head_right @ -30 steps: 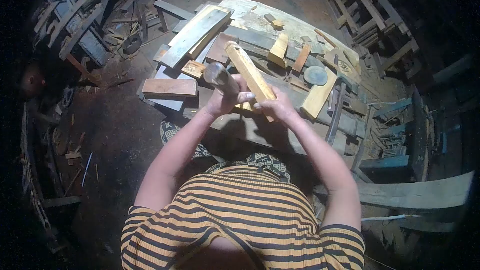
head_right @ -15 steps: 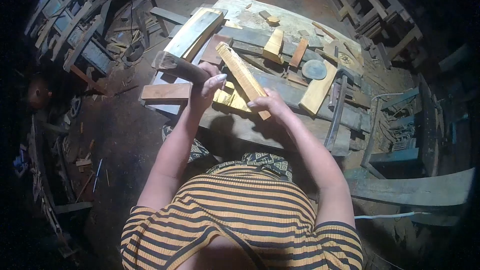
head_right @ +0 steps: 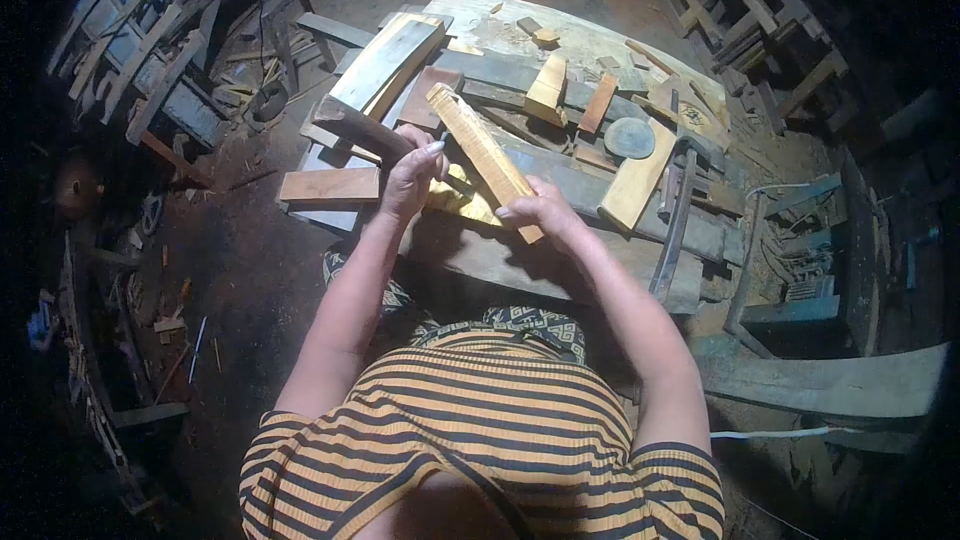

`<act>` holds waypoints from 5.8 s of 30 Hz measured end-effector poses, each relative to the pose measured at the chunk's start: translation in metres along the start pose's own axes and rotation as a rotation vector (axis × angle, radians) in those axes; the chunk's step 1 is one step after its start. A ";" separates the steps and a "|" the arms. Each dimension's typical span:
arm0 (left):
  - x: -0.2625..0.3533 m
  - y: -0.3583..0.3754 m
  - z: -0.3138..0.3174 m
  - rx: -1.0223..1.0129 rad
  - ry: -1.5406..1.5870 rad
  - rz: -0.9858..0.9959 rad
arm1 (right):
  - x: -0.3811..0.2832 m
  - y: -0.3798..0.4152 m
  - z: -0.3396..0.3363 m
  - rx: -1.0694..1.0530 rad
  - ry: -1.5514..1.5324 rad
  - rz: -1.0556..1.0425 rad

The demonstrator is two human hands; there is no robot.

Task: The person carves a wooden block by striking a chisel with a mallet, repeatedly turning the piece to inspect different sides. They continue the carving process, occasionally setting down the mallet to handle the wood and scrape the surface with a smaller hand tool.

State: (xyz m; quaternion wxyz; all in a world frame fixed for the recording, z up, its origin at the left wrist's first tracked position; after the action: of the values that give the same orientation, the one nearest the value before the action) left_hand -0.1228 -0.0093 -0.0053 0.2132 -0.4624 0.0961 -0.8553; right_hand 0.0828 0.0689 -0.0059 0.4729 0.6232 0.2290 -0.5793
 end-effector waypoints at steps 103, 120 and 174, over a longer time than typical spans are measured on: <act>-0.061 0.011 0.102 -0.363 -1.041 0.219 | -0.060 0.226 -0.009 0.595 0.715 -0.424; -0.045 -0.001 0.101 -0.282 -0.910 0.136 | -0.008 0.201 -0.007 0.559 0.143 -0.558; -0.013 -0.009 0.021 0.154 -0.386 0.040 | -0.291 0.059 0.106 0.017 1.301 -0.247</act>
State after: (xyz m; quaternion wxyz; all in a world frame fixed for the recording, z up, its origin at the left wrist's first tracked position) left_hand -0.1013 0.0049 0.0002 0.2791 -0.5980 -0.0031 -0.7513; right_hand 0.0130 0.0284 0.2989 0.1631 0.8189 0.5330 -0.1363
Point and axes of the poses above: each hand's wrist, its own y-axis away from the middle knuckle, its own z-axis out of the palm, x = y × z, the point moved 1 cm from there along -y, towards the middle knuckle, and after that the axes turned 11 degrees about -x, right-handed, at the moved point
